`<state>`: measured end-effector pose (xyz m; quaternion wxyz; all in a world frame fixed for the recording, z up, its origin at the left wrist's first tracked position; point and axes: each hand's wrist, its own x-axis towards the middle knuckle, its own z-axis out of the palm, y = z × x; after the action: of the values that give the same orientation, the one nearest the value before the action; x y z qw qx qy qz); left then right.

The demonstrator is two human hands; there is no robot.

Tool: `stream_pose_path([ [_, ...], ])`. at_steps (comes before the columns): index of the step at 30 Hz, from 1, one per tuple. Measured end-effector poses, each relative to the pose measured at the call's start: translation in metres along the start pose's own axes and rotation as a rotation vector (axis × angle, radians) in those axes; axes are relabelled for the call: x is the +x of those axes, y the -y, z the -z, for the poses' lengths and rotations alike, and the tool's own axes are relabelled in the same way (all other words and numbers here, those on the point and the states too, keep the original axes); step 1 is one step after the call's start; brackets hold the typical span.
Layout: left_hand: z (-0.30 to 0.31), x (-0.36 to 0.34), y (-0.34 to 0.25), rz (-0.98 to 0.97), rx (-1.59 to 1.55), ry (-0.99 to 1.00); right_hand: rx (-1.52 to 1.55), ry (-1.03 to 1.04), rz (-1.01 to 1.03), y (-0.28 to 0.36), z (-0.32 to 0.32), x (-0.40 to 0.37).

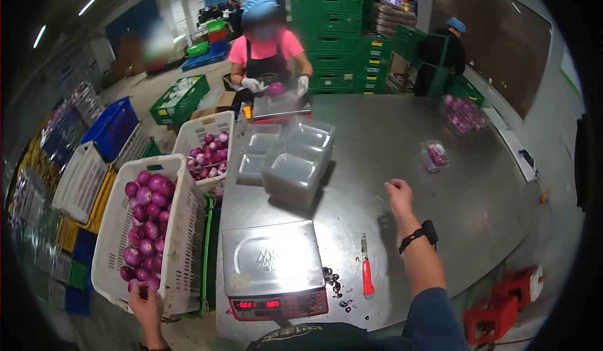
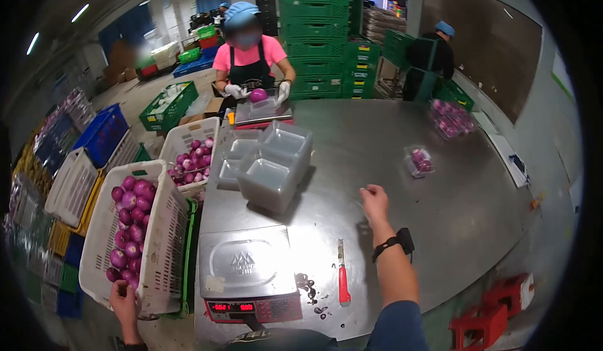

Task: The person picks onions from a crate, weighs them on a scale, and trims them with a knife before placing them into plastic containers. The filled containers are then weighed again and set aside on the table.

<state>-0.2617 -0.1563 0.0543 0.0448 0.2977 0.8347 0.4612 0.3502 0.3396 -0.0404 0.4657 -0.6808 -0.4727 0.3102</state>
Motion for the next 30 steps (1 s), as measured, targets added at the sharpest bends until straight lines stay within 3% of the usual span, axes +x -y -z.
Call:
stream_pose_path([
  [1, 0.007, 0.008, 0.033, -0.159, 0.05, -0.091, -0.023, 0.101, 0.094, 0.018, -0.019, -0.014],
  [3, 0.028, 0.018, 0.065, -0.291, 0.332, -0.109, -0.042, 0.18, 0.252, 0.059, -0.06, -0.046],
  [4, 0.031, 0.017, 0.066, -0.28, 0.335, -0.117, -0.031, 0.225, 0.343, 0.078, -0.08, -0.061],
  [6, 0.029, 0.019, 0.052, -0.053, 0.195, 0.012, -0.035, 0.308, 0.508, 0.119, -0.119, -0.093],
  [8, 0.03, 0.018, 0.044, -0.005, 0.191, 0.027, -0.052, 0.359, 0.591, 0.147, -0.156, -0.116],
  [10, 0.029, 0.016, 0.046, 0.025, 0.21, -0.024, -0.169, 0.33, 0.896, 0.161, -0.194, -0.133],
  [11, 0.032, 0.016, 0.036, 0.01, 0.289, 0.023, -0.165, 0.362, 0.907, 0.159, -0.21, -0.132],
  [13, 0.032, 0.017, 0.033, -0.038, 0.413, 0.041, -0.566, 0.291, 1.097, 0.142, -0.245, -0.123],
  [14, 0.034, 0.018, 0.037, -0.069, 0.453, 0.061, -0.871, 0.42, 1.145, 0.151, -0.244, -0.121],
  [15, 0.037, 0.018, 0.029, -0.009, 0.437, 0.113, -0.809, 0.308, 1.097, 0.133, -0.256, -0.113],
  [17, 0.039, 0.019, 0.028, -0.047, 0.411, 0.104, -0.941, 0.352, 0.971, 0.141, -0.256, -0.112],
  [19, 0.042, 0.02, 0.024, -0.053, 0.467, 0.113, -0.89, 0.39, 0.734, 0.16, -0.249, -0.125],
  [21, 0.044, 0.023, 0.022, -0.028, 0.461, 0.12, -0.847, 0.319, 0.728, 0.15, -0.257, -0.113],
  [24, 0.061, 0.034, 0.027, -0.161, 0.375, 0.333, -0.823, 0.25, 0.686, 0.148, -0.264, -0.108],
  [26, 0.08, 0.06, 0.034, -0.06, 0.281, 0.421, -0.857, 0.194, 0.618, 0.149, -0.263, -0.103],
  [27, 0.09, 0.077, 0.039, 0.026, 0.186, 0.499, -0.759, 0.12, 0.626, 0.147, -0.261, -0.096],
  [29, 0.108, 0.116, 0.055, -0.039, 0.31, 0.528, -0.671, 0.052, 0.632, 0.152, -0.254, -0.101],
  [30, 0.112, 0.134, 0.058, -0.028, 0.307, 0.539, -0.461, 0.05, 0.658, 0.165, -0.243, -0.116],
])
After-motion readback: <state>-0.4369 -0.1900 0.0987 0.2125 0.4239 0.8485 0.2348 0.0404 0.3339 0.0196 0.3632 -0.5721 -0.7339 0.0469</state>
